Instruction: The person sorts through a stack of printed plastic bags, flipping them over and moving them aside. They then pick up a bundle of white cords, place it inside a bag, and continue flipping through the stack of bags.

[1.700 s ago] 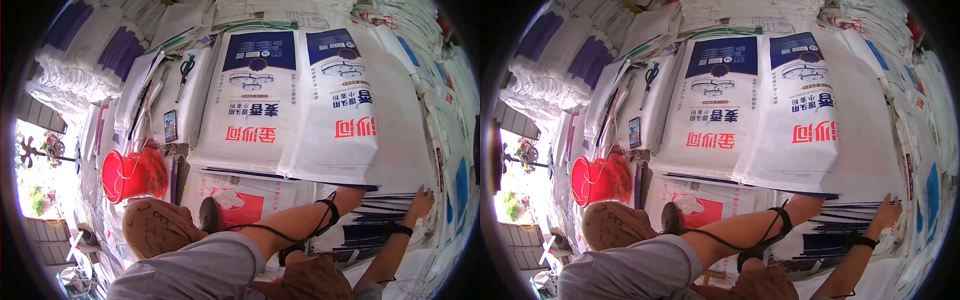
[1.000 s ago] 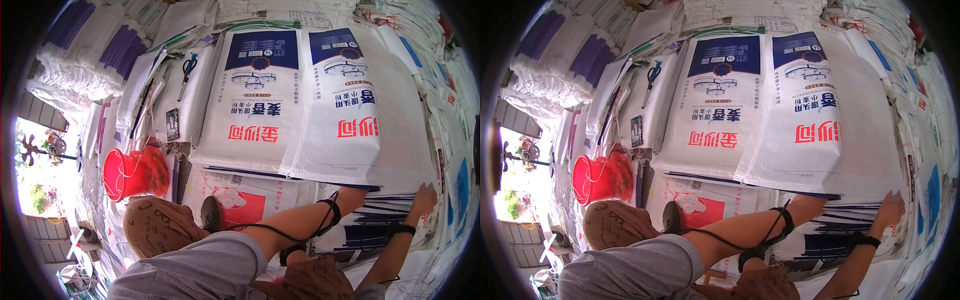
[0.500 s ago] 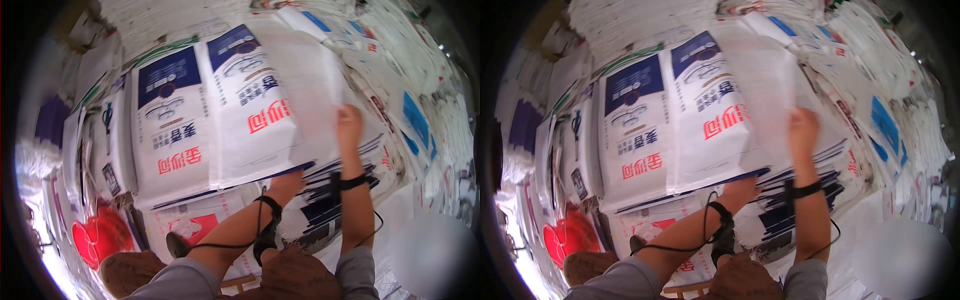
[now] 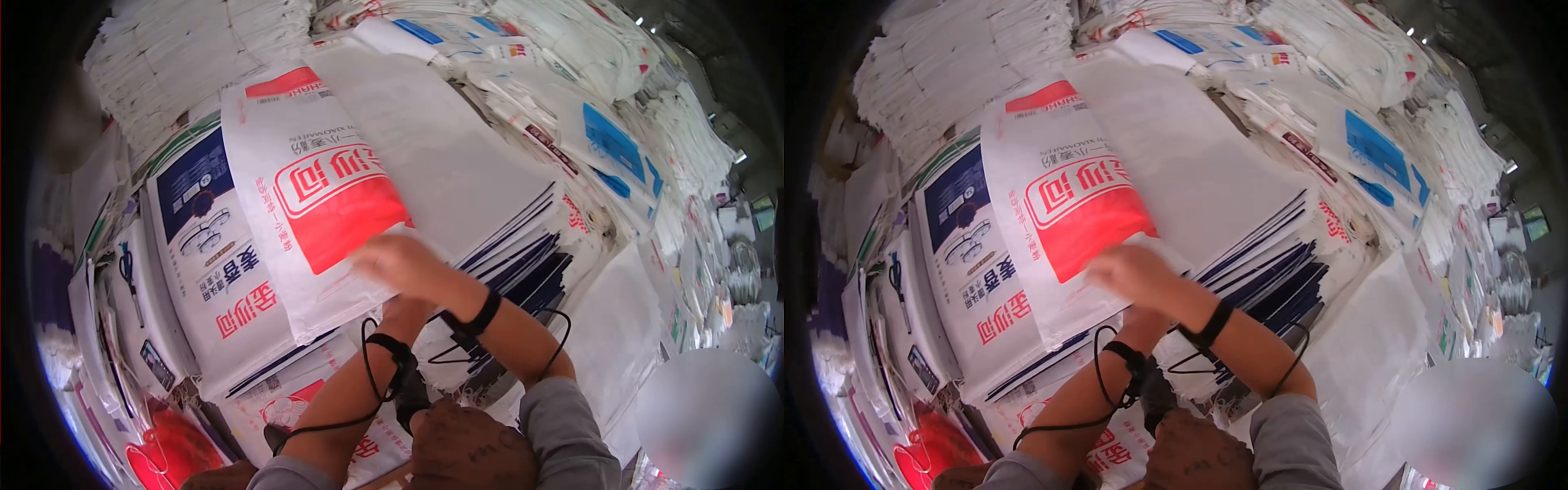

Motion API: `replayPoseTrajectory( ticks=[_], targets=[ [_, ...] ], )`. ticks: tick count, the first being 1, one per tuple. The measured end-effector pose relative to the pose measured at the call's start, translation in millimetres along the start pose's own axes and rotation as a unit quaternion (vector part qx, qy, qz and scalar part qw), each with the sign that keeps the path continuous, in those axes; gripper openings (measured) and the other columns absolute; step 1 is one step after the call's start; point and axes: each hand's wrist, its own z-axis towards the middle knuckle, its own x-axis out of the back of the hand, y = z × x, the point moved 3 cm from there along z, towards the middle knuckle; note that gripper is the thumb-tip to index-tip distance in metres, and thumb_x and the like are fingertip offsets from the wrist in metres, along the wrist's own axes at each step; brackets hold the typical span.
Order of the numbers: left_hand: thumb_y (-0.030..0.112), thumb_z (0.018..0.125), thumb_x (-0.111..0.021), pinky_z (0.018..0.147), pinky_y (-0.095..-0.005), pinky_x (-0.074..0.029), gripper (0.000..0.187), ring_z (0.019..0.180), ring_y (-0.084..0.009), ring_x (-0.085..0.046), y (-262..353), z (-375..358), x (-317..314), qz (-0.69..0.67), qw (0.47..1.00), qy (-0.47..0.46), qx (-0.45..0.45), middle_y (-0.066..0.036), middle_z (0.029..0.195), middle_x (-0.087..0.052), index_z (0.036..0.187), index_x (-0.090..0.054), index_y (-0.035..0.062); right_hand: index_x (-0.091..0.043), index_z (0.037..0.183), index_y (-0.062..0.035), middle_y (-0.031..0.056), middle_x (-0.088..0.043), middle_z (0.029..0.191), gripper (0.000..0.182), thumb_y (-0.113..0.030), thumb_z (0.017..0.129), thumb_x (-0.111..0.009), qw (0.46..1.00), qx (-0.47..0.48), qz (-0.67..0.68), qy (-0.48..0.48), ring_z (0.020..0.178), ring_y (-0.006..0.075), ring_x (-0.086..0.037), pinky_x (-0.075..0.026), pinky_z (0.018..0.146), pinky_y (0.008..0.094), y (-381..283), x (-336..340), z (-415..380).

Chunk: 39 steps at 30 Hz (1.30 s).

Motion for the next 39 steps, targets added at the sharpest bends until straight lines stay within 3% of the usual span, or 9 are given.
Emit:
replayPoseTrajectory(
  ticks=[2,3,5,7,10,15,30,33,39],
  targets=[
    [0.050,0.085,-0.066,0.115,-0.0464,-0.029,0.075,0.139,-0.0360,-0.036,3,-2,3,0.014,1.000,-0.001,0.010,-0.019,0.147,-0.042,0.144,-0.041,0.0088,-0.068,0.103,-0.0077,0.0145,-0.067,0.096,0.019,-0.012,0.084,-0.065,0.975,-0.075,-0.125,0.166,0.092,0.0340,-0.062,-0.049,0.080,0.0439,40,57,-13],
    [0.050,0.085,-0.066,0.115,-0.0467,-0.029,0.076,0.140,-0.0364,-0.035,3,-4,7,0.026,1.000,0.005,0.014,-0.020,0.148,-0.042,0.144,-0.041,0.0086,-0.067,0.101,-0.0056,0.0147,-0.067,0.098,0.020,-0.008,0.081,-0.066,0.926,-0.057,-0.245,0.280,0.094,0.0351,-0.061,-0.048,0.084,0.0451,67,86,-28],
    [0.051,0.084,-0.066,0.116,-0.0462,-0.027,0.082,0.139,-0.0381,-0.035,8,-6,15,0.062,0.997,0.045,0.007,-0.021,0.148,-0.041,0.145,-0.038,0.0046,-0.064,0.112,-0.0044,0.0167,-0.064,0.107,0.033,-0.011,0.081,-0.070,0.816,-0.194,-0.354,0.413,0.106,0.0361,-0.059,-0.045,0.093,0.0457,104,139,-70],
    [0.052,0.084,-0.066,0.116,-0.0463,-0.028,0.082,0.139,-0.0378,-0.035,9,-6,15,0.070,0.996,0.050,0.002,-0.021,0.148,-0.041,0.145,-0.038,0.0046,-0.062,0.118,-0.0054,0.0156,-0.060,0.118,0.043,-0.023,0.080,-0.073,0.724,-0.322,-0.375,0.482,0.114,0.0358,-0.055,-0.044,0.096,0.0472,124,171,-108],
    [0.052,0.084,-0.065,0.115,-0.0465,-0.029,0.082,0.139,-0.0373,-0.036,9,-7,11,0.075,0.995,0.063,-0.006,-0.020,0.148,-0.041,0.145,-0.038,0.0045,-0.063,0.120,-0.0068,0.0124,-0.057,0.124,0.049,-0.033,0.080,-0.074,0.673,-0.454,-0.360,0.459,0.119,0.0342,-0.053,-0.043,0.097,0.0504,139,177,-131],
    [0.052,0.084,-0.065,0.114,-0.0466,-0.030,0.079,0.138,-0.0374,-0.037,7,-6,10,0.059,0.997,0.042,0.011,-0.020,0.146,-0.043,0.142,-0.042,0.0043,-0.064,0.121,-0.0106,0.0102,-0.058,0.123,0.047,-0.034,0.081,-0.072,0.676,-0.429,-0.450,0.396,0.117,0.0314,-0.054,-0.044,0.091,0.0527,144,169,-129],
    [0.049,0.084,-0.066,0.111,-0.0458,-0.035,0.075,0.133,-0.0374,-0.043,9,-7,14,0.093,0.993,0.077,-0.011,-0.021,0.141,-0.048,0.140,-0.044,0.0031,-0.058,0.129,-0.0100,0.0117,-0.062,0.118,0.053,-0.029,0.082,-0.069,0.709,-0.412,-0.428,0.380,0.112,0.0315,-0.059,-0.045,0.093,0.0495,146,178,-117],
    [0.049,0.084,-0.066,0.111,-0.0460,-0.035,0.075,0.133,-0.0377,-0.044,10,-8,15,0.106,0.991,0.085,-0.011,-0.021,0.141,-0.048,0.139,-0.044,0.0034,-0.057,0.129,-0.0073,0.0146,-0.065,0.116,0.054,-0.031,0.082,-0.068,0.749,-0.446,-0.283,0.400,0.104,0.0332,-0.063,-0.048,0.090,0.0454,153,183,-114],
    [0.052,0.084,-0.065,0.114,-0.0466,-0.031,0.079,0.137,-0.0377,-0.039,8,-5,11,0.072,0.996,0.058,-0.007,-0.020,0.145,-0.044,0.143,-0.041,0.0047,-0.070,0.102,-0.0072,0.0167,-0.071,0.099,0.030,-0.030,0.084,-0.066,0.752,-0.468,-0.327,0.330,0.091,0.0359,-0.067,-0.051,0.079,0.0447,142,189,-99]
  ],
)
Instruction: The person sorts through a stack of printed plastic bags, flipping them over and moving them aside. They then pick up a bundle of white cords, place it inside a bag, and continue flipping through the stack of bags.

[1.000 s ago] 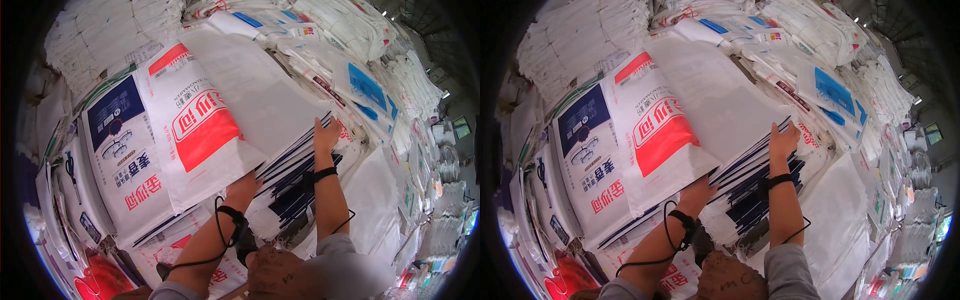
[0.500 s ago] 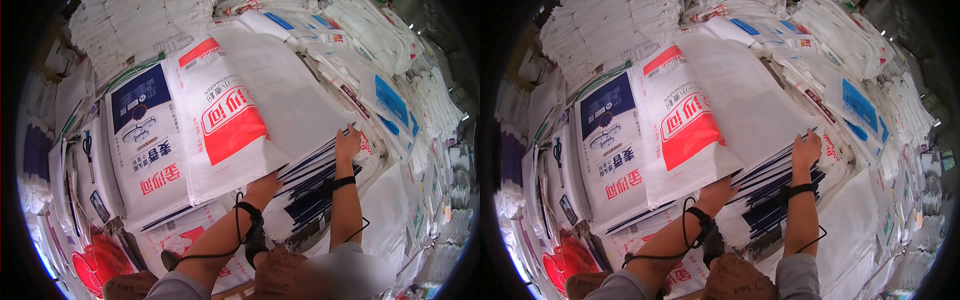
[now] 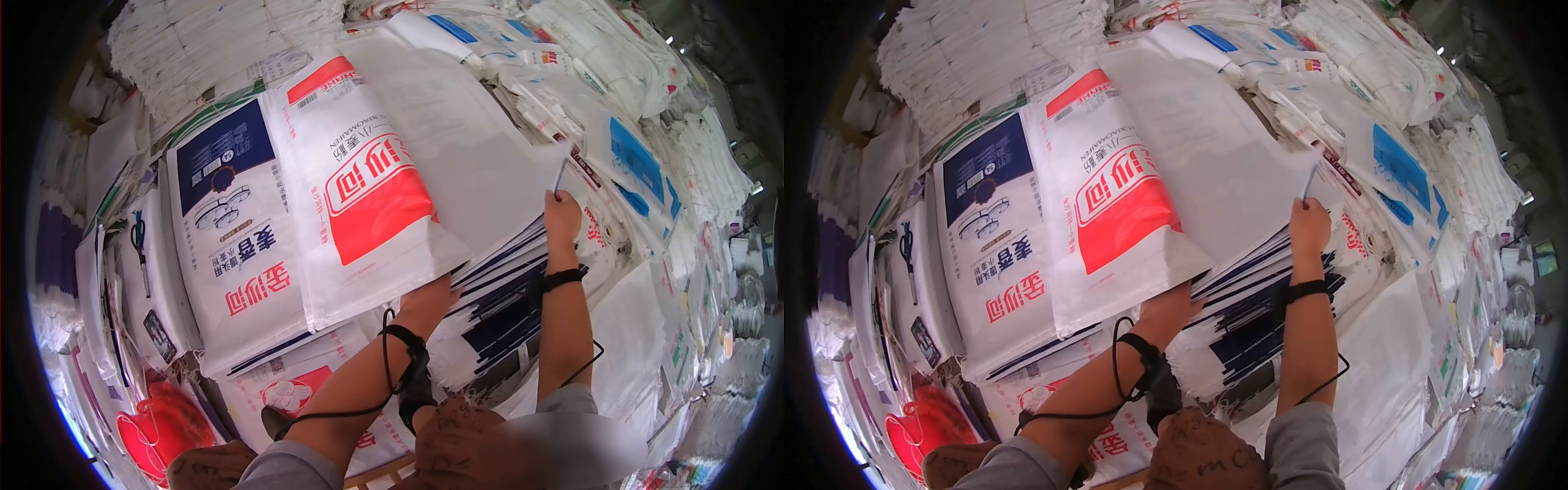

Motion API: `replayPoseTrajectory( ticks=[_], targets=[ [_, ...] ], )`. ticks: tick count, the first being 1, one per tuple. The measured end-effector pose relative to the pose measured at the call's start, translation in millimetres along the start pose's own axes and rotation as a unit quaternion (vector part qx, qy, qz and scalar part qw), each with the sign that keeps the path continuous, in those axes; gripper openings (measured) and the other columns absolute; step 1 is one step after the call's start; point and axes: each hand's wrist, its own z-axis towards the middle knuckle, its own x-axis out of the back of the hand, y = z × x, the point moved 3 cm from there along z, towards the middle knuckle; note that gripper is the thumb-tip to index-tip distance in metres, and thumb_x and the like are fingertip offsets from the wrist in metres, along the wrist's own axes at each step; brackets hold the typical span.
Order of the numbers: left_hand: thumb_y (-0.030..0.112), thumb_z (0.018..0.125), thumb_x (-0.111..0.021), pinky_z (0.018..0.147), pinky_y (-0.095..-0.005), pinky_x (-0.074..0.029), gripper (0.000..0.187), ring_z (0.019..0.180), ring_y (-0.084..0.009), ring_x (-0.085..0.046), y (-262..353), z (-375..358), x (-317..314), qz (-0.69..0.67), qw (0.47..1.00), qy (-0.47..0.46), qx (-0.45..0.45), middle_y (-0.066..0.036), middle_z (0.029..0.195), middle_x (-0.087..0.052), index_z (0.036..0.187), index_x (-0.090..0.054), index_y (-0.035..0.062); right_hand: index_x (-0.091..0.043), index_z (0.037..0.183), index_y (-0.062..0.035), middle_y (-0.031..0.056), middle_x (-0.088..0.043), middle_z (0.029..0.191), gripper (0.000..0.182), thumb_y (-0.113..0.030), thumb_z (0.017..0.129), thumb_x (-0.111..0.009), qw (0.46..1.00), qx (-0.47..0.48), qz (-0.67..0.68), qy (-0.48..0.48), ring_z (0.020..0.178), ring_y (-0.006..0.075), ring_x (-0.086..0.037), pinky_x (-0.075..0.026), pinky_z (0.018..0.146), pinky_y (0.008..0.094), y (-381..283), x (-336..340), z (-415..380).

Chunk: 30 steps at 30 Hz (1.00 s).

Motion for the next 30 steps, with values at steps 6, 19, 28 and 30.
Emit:
replayPoseTrajectory(
  ticks=[6,19,28,30],
  targets=[
    [0.053,0.084,-0.064,0.116,-0.0490,-0.026,0.082,0.142,-0.0360,-0.032,2,-1,4,0.055,0.998,-0.004,0.010,-0.020,0.150,-0.038,0.146,-0.037,0.0061,-0.066,0.082,-0.0082,0.0129,-0.065,0.077,0.003,-0.011,0.081,-0.067,0.903,0.372,0.194,0.099,0.075,0.0344,-0.061,-0.048,0.069,0.0446,-119,7,-71],
    [0.051,0.083,-0.066,0.115,-0.0490,-0.027,0.080,0.140,-0.0376,-0.034,-2,-1,-1,0.065,0.997,0.024,-0.019,-0.022,0.149,-0.039,0.144,-0.040,0.0053,-0.073,0.097,-0.0142,0.0091,-0.069,0.085,0.016,-0.021,0.086,-0.064,0.659,0.543,0.224,-0.471,0.085,0.0291,-0.067,-0.053,0.078,0.0412,-187,-24,-229],
    [0.051,0.083,-0.067,0.111,-0.0462,-0.035,0.076,0.133,-0.0386,-0.043,-1,-1,-5,-0.002,0.999,0.049,0.008,-0.022,0.142,-0.047,0.139,-0.045,0.0034,-0.060,0.121,-0.0007,0.0197,-0.060,0.119,0.042,-0.021,0.084,-0.068,0.986,0.061,0.084,0.133,0.112,0.0365,-0.056,-0.046,0.096,0.0442,4,-3,-30],
    [0.052,0.083,-0.066,0.110,-0.0459,-0.037,0.077,0.130,-0.0382,-0.047,-1,0,-8,0.016,0.999,0.048,0.000,-0.021,0.139,-0.050,0.138,-0.045,0.0028,-0.059,0.123,0.0004,0.0204,-0.058,0.121,0.049,-0.025,0.083,-0.070,0.992,0.014,0.067,0.110,0.114,0.0363,-0.055,-0.045,0.097,0.0439,21,-3,-32]
  ],
)
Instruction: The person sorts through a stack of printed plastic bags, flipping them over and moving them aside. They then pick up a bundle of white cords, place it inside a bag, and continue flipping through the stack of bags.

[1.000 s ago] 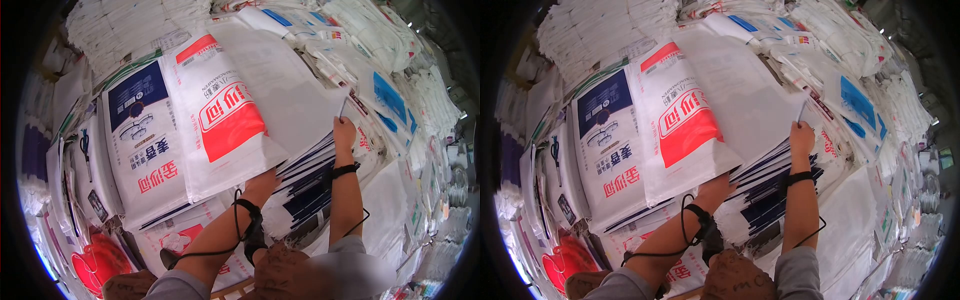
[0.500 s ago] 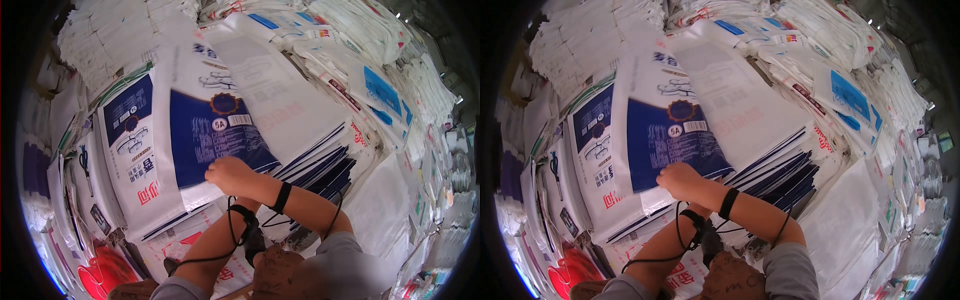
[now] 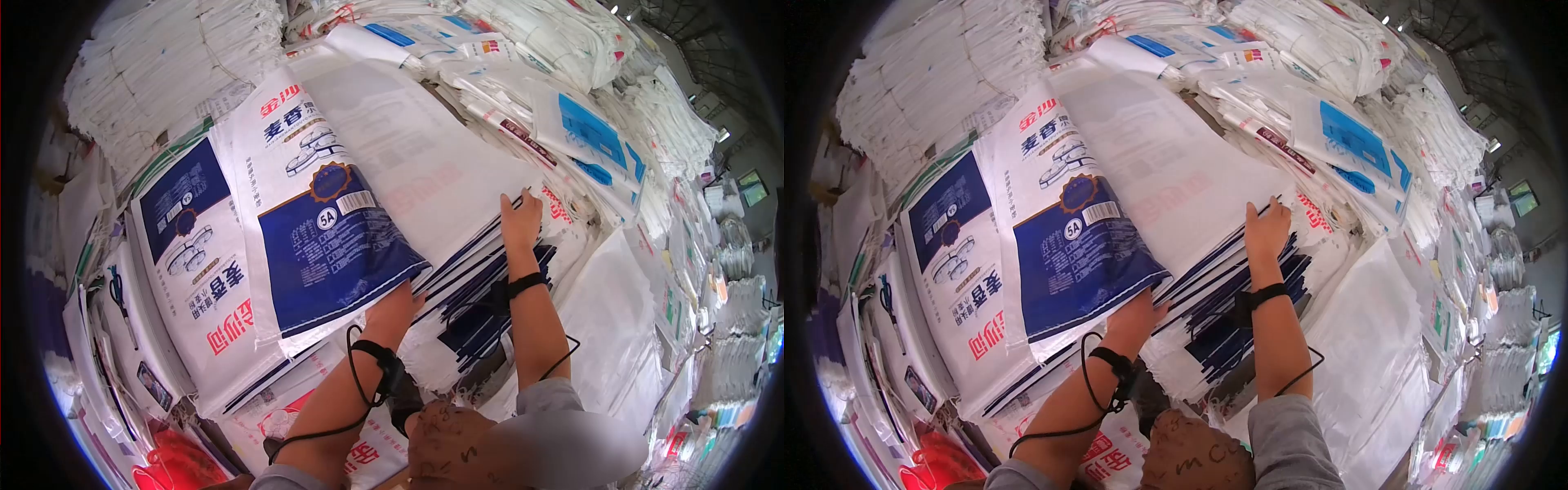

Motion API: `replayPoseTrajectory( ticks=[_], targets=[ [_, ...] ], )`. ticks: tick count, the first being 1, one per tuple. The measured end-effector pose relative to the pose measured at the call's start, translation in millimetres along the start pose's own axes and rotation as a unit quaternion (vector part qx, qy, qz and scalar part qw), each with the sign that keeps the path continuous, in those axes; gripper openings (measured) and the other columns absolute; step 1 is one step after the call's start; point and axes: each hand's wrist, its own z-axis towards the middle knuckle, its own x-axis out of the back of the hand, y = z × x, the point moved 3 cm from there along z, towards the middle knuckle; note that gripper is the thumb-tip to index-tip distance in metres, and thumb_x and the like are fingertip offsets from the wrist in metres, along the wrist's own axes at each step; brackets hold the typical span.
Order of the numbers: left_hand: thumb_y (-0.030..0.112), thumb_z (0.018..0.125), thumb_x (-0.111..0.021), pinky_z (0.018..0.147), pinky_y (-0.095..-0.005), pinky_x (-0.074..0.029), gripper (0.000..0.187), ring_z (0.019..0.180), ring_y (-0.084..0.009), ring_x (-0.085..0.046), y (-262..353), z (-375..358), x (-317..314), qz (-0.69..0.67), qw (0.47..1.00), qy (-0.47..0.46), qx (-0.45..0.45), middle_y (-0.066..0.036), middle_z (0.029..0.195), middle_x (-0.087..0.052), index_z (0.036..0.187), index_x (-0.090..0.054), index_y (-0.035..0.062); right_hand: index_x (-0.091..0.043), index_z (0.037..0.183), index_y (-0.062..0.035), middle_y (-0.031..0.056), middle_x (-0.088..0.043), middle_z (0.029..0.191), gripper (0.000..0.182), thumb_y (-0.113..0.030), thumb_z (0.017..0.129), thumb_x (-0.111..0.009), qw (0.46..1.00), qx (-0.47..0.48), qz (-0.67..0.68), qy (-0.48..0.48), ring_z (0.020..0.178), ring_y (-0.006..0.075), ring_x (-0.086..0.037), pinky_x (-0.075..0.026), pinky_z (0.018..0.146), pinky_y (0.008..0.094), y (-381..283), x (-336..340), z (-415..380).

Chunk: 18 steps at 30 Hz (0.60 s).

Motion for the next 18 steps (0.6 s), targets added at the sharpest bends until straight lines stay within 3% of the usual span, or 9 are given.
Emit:
replayPoseTrajectory(
  ticks=[1,2,6,8,11,15,18],
  targets=[
    [0.052,0.083,-0.066,0.110,-0.0459,-0.037,0.077,0.130,-0.0382,-0.047,0,-1,0,-0.001,1.000,-0.001,0.000,-0.021,0.139,-0.050,0.138,-0.045,0.0028,-0.058,0.125,0.0015,0.0212,-0.056,0.124,0.055,-0.029,0.082,-0.072,0.998,-0.046,-0.021,-0.022,0.116,0.0361,-0.054,-0.045,0.099,0.0436,6,2,-2],
    [0.053,0.083,-0.066,0.109,-0.0457,-0.037,0.077,0.129,-0.0381,-0.048,0,-1,0,0.007,1.000,0.000,-0.002,-0.021,0.138,-0.051,0.138,-0.045,0.0026,-0.056,0.128,0.0016,0.0207,-0.054,0.126,0.061,-0.035,0.081,-0.072,0.998,-0.031,-0.023,-0.041,0.118,0.0364,-0.054,-0.044,0.100,0.0438,9,1,-2],
    [0.053,0.083,-0.066,0.110,-0.0453,-0.037,0.077,0.129,-0.0381,-0.047,0,-1,-2,0.022,1.000,-0.004,-0.002,-0.022,0.138,-0.051,0.138,-0.045,0.0019,-0.056,0.128,0.0017,0.0202,-0.055,0.126,0.060,-0.034,0.082,-0.070,0.999,0.004,-0.040,0.002,0.120,0.0360,-0.053,-0.045,0.100,0.0443,4,-1,-3],
    [0.053,0.084,-0.065,0.110,-0.0452,-0.036,0.077,0.130,-0.0383,-0.047,-2,-1,-3,0.025,1.000,0.003,0.001,-0.022,0.138,-0.050,0.138,-0.045,0.0019,-0.057,0.128,0.0002,0.0190,-0.055,0.126,0.057,-0.032,0.082,-0.070,0.994,-0.103,-0.027,-0.019,0.120,0.0352,-0.053,-0.045,0.100,0.0438,1,1,-1],
    [0.053,0.085,-0.064,0.111,-0.0449,-0.035,0.077,0.131,-0.0386,-0.046,-2,-1,-2,0.014,1.000,0.004,-0.003,-0.022,0.139,-0.049,0.139,-0.044,0.0015,-0.058,0.127,-0.0017,0.0181,-0.056,0.126,0.055,-0.029,0.082,-0.070,0.990,-0.118,-0.072,-0.040,0.117,0.0352,-0.056,-0.046,0.097,0.0434,-8,9,0],
    [0.053,0.085,-0.064,0.111,-0.0449,-0.035,0.078,0.132,-0.0384,-0.045,0,-1,0,0.008,0.999,-0.034,0.002,-0.023,0.140,-0.048,0.140,-0.043,0.0011,-0.059,0.127,-0.0032,0.0183,-0.056,0.126,0.053,-0.029,0.083,-0.069,0.993,-0.036,-0.109,0.002,0.114,0.0352,-0.058,-0.047,0.095,0.0428,-8,3,0],
    [0.053,0.085,-0.064,0.111,-0.0447,-0.036,0.078,0.132,-0.0381,-0.044,0,0,2,-0.003,0.999,-0.035,0.012,-0.023,0.140,-0.048,0.140,-0.043,0.0009,-0.059,0.126,-0.0019,0.0163,-0.062,0.119,0.051,-0.029,0.084,-0.067,0.999,-0.019,-0.037,-0.012,0.109,0.0332,-0.061,-0.049,0.092,0.0431,-11,-6,7]
  ],
)
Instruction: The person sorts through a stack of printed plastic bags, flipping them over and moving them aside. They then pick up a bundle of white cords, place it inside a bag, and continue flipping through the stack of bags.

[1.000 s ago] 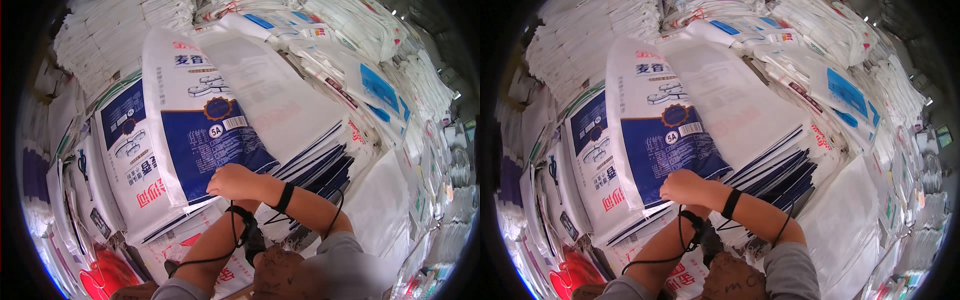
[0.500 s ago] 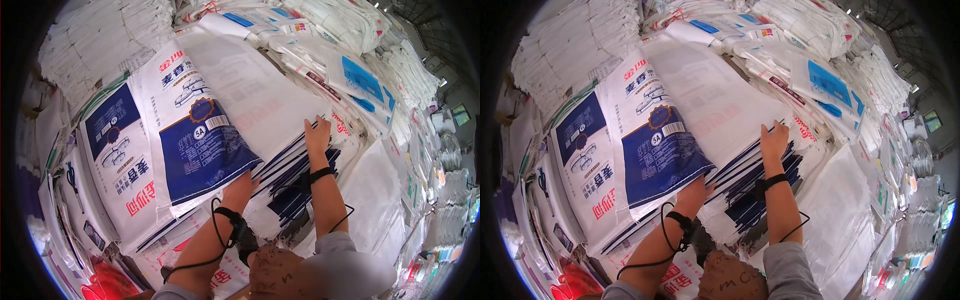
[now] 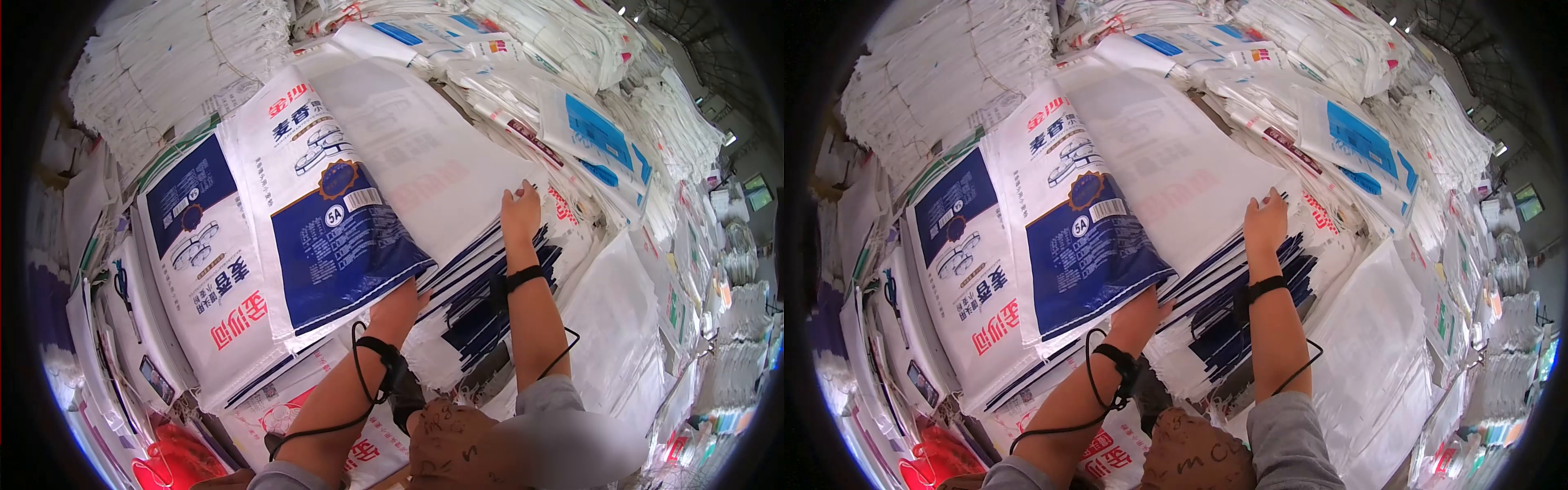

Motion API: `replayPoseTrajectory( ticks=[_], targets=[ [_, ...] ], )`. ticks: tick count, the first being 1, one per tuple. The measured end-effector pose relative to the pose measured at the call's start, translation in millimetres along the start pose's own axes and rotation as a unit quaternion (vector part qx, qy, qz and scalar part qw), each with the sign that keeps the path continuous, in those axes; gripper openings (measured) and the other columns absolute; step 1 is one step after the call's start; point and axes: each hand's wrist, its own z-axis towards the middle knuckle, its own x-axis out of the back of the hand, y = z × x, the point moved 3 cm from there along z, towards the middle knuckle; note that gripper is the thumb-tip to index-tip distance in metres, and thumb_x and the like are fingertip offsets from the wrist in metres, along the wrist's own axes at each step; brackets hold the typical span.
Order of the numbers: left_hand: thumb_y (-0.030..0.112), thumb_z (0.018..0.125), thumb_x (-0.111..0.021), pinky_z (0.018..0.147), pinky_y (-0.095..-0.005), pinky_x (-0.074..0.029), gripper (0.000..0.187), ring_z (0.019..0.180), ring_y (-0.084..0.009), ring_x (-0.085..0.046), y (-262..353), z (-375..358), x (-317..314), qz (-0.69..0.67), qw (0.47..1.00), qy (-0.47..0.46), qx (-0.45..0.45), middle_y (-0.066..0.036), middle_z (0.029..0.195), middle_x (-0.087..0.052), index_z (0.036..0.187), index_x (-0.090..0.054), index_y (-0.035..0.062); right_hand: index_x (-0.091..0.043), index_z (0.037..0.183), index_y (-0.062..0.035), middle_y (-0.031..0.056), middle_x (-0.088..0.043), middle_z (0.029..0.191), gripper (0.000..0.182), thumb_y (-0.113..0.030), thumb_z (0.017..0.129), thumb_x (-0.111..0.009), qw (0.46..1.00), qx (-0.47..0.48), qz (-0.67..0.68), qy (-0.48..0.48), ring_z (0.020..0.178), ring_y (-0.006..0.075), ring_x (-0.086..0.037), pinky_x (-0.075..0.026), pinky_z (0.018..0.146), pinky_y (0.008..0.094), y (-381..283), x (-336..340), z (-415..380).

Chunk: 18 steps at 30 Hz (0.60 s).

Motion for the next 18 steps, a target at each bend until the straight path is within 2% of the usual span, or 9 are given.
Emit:
replayPoseTrajectory(
  ticks=[2,6,8,10,11,12,13,15,18],
  targets=[
    [0.053,0.085,-0.064,0.111,-0.0445,-0.036,0.078,0.132,-0.0380,-0.044,0,0,1,-0.003,1.000,0.000,0.004,-0.023,0.140,-0.048,0.140,-0.043,0.0007,-0.062,0.121,-0.0029,0.0136,-0.068,0.106,0.044,-0.027,0.084,-0.066,0.994,-0.078,0.066,-0.045,0.104,0.0317,-0.064,-0.050,0.090,0.0431,-8,-3,2],
    [0.051,0.085,-0.064,0.111,-0.0442,-0.035,0.077,0.132,-0.0380,-0.044,1,0,3,-0.002,1.000,0.006,-0.003,-0.023,0.141,-0.048,0.140,-0.043,0.0009,-0.068,0.109,-0.0049,0.0122,-0.071,0.094,0.029,-0.023,0.086,-0.064,0.995,-0.059,0.062,-0.044,0.095,0.0331,-0.066,-0.051,0.085,0.0444,-26,-12,5],
    [0.051,0.086,-0.064,0.111,-0.0442,-0.035,0.076,0.132,-0.0380,-0.044,2,0,5,-0.014,1.000,-0.011,0.004,-0.023,0.141,-0.047,0.140,-0.043,0.0012,-0.070,0.097,-0.0073,0.0135,-0.070,0.088,0.018,-0.020,0.086,-0.063,0.989,0.087,0.119,-0.032,0.087,0.0355,-0.065,-0.051,0.080,0.0451,-64,-12,-6],
    [0.050,0.086,-0.064,0.111,-0.0441,-0.035,0.077,0.133,-0.0379,-0.044,3,-1,8,-0.011,1.000,-0.026,0.004,-0.023,0.143,-0.046,0.141,-0.042,0.0024,-0.069,0.082,-0.0078,0.0147,-0.067,0.079,0.010,-0.013,0.081,-0.061,0.937,0.298,0.177,0.035,0.075,0.0369,-0.063,-0.049,0.072,0.0468,-117,-4,-40],
    [0.050,0.086,-0.064,0.111,-0.0441,-0.035,0.077,0.133,-0.0379,-0.044,3,0,7,-0.011,1.000,-0.028,0.002,-0.023,0.143,-0.046,0.141,-0.042,0.0024,-0.065,0.070,-0.0085,0.0145,-0.063,0.069,0.005,-0.008,0.073,-0.061,0.913,0.374,0.165,-0.008,0.069,0.0364,-0.059,-0.046,0.065,0.0471,-150,8,-60],
    [0.050,0.086,-0.063,0.111,-0.0442,-0.035,0.077,0.133,-0.0375,-0.044,3,0,6,-0.005,1.000,-0.029,-0.006,-0.023,0.143,-0.046,0.142,-0.041,0.0027,-0.060,0.070,-0.0096,0.0095,-0.059,0.067,0.004,-0.008,0.072,-0.063,0.887,0.436,0.127,-0.081,0.068,0.0339,-0.057,-0.043,0.063,0.0469,-176,15,-82],
    [0.050,0.086,-0.063,0.111,-0.0443,-0.035,0.077,0.133,-0.0371,-0.044,1,1,4,0.002,0.999,-0.031,-0.014,-0.023,0.144,-0.045,0.143,-0.040,0.0029,-0.056,0.067,-0.0096,0.0089,-0.057,0.065,0.007,-0.006,0.069,-0.062,0.856,0.460,0.227,-0.068,0.066,0.0343,-0.056,-0.042,0.063,0.0480,-197,21,-109],
    [0.050,0.087,-0.063,0.111,-0.0444,-0.035,0.077,0.133,-0.0371,-0.044,-1,3,0,-0.004,0.999,-0.041,-0.023,-0.022,0.144,-0.045,0.143,-0.040,0.0032,-0.058,0.068,-0.0098,0.0089,-0.060,0.067,0.006,-0.007,0.070,-0.062,0.785,0.505,0.314,-0.173,0.067,0.0346,-0.057,-0.043,0.064,0.0475,-217,16,-155],
    [0.051,0.087,-0.063,0.111,-0.0444,-0.035,0.077,0.133,-0.0370,-0.044,-5,1,2,-0.031,0.997,-0.067,-0.015,-0.022,0.144,-0.046,0.144,-0.039,0.0035,-0.061,0.071,-0.0091,0.0090,-0.063,0.072,0.005,-0.008,0.076,-0.062,0.719,0.538,0.275,-0.344,0.072,0.0333,-0.062,-0.047,0.067,0.0454,-219,6,-210]
  ],
)
